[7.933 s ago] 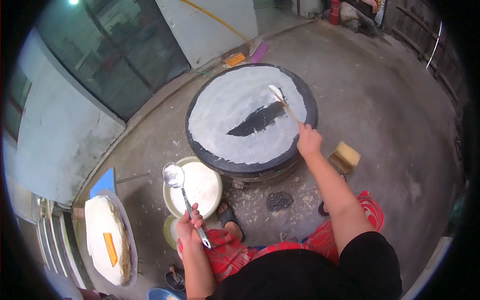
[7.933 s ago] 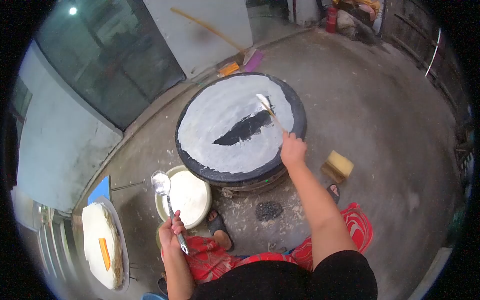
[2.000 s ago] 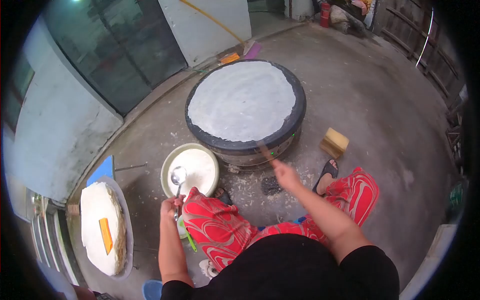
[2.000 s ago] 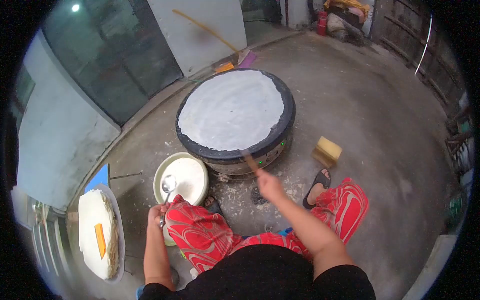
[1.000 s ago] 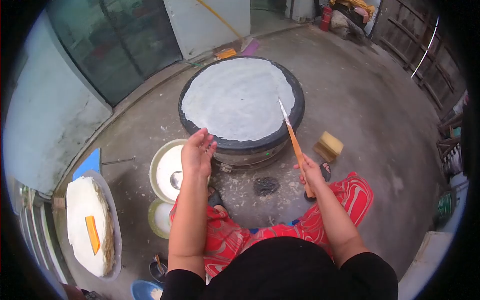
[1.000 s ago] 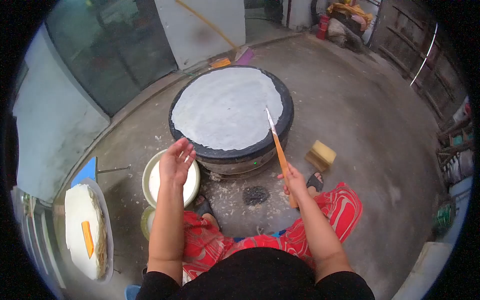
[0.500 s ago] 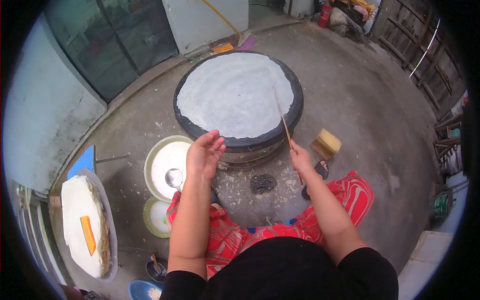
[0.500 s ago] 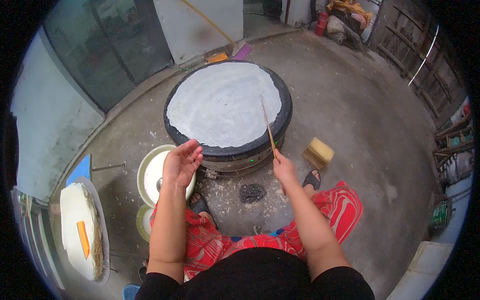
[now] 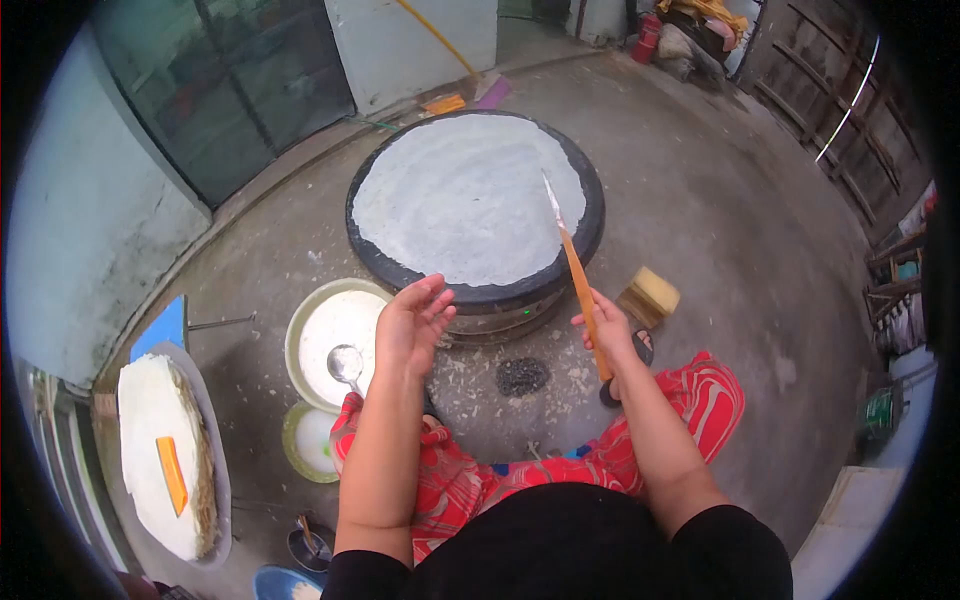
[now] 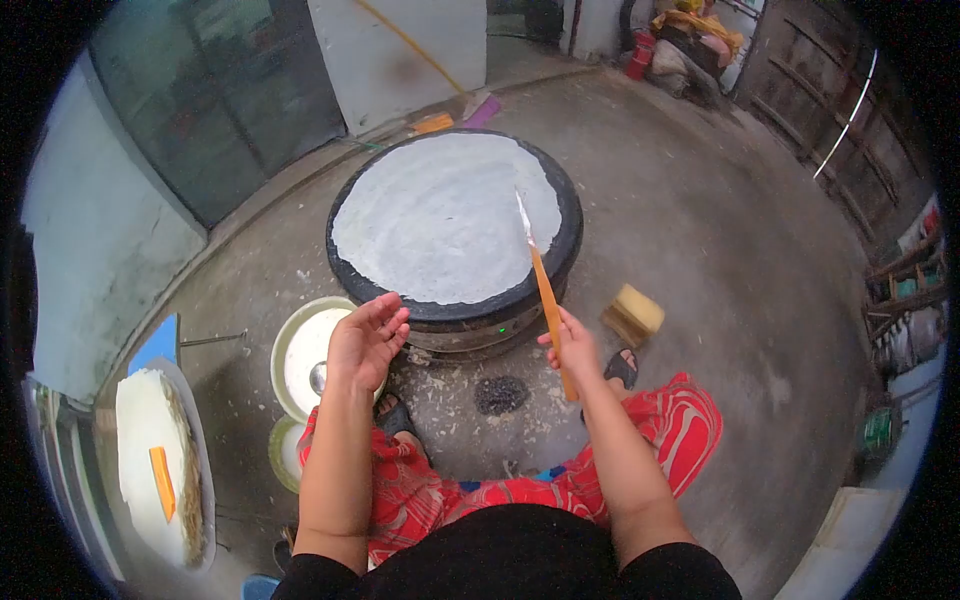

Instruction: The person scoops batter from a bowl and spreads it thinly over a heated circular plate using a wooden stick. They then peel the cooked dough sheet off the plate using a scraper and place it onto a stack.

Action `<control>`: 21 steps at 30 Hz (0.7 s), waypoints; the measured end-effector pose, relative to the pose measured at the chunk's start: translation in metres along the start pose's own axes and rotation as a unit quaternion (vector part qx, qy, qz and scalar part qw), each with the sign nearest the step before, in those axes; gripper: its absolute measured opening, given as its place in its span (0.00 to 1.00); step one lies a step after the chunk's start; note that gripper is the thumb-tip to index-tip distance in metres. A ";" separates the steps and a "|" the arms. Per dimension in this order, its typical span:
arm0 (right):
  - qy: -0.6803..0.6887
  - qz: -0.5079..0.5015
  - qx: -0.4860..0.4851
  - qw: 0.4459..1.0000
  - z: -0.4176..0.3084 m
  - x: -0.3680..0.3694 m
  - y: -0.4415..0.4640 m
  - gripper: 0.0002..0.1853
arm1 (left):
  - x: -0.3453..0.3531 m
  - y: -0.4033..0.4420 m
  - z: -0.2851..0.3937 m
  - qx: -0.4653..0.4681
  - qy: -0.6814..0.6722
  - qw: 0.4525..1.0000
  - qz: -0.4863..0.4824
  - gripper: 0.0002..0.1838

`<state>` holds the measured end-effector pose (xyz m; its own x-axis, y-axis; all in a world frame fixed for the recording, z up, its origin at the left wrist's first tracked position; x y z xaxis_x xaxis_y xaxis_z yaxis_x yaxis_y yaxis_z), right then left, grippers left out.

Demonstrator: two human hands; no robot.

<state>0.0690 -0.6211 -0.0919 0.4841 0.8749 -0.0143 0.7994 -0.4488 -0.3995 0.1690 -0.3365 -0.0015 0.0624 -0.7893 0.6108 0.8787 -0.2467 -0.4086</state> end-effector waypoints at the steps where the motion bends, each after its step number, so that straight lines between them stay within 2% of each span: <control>1: -0.001 -0.002 0.000 1.000 -0.003 0.001 0.004 0.20 | -0.001 0.000 0.000 0.001 -0.001 1.000 0.001 0.13; 10: -0.020 0.005 0.041 0.999 -0.030 0.006 0.060 0.21 | -0.003 -0.002 0.006 0.010 -0.002 1.000 0.007 0.14; 12: -0.096 0.072 0.047 0.992 -0.032 -0.001 0.067 0.21 | -0.002 -0.002 0.009 0.014 -0.001 1.000 0.006 0.14; 13: -0.097 0.071 0.047 0.992 -0.024 -0.001 0.079 0.21 | -0.001 -0.003 0.009 0.014 -0.002 1.000 0.007 0.14; 14: -0.264 0.103 -0.048 0.958 -0.033 -0.004 0.095 0.19 | 0.000 -0.004 0.010 0.013 0.002 1.000 0.007 0.14; 15: -0.420 0.131 -0.142 0.887 -0.051 0.004 0.096 0.18 | 0.001 -0.005 0.011 0.013 0.006 1.000 0.007 0.14; 19: -0.477 0.163 -0.173 0.846 -0.052 0.012 0.095 0.16 | 0.001 -0.004 0.009 0.009 0.006 1.000 0.003 0.14; 21: -0.369 0.092 -0.179 0.907 -0.042 0.017 0.098 0.17 | 0.003 -0.003 0.007 0.002 0.001 1.000 -0.002 0.14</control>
<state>0.1707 -0.6580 -0.0932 0.3555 0.6035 -0.7137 0.8581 -0.5135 -0.0069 0.1699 -0.3336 0.0065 0.0580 -0.7901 0.6102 0.8811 -0.2469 -0.4034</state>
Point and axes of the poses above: each hand's wrist, its own y-axis towards the middle knuckle, its own x-axis out of the palm, z = x × y, the point moved 10 cm from there along y, towards the middle knuckle, and after that the axes turned 2 degrees about x, right-handed, at the moved point
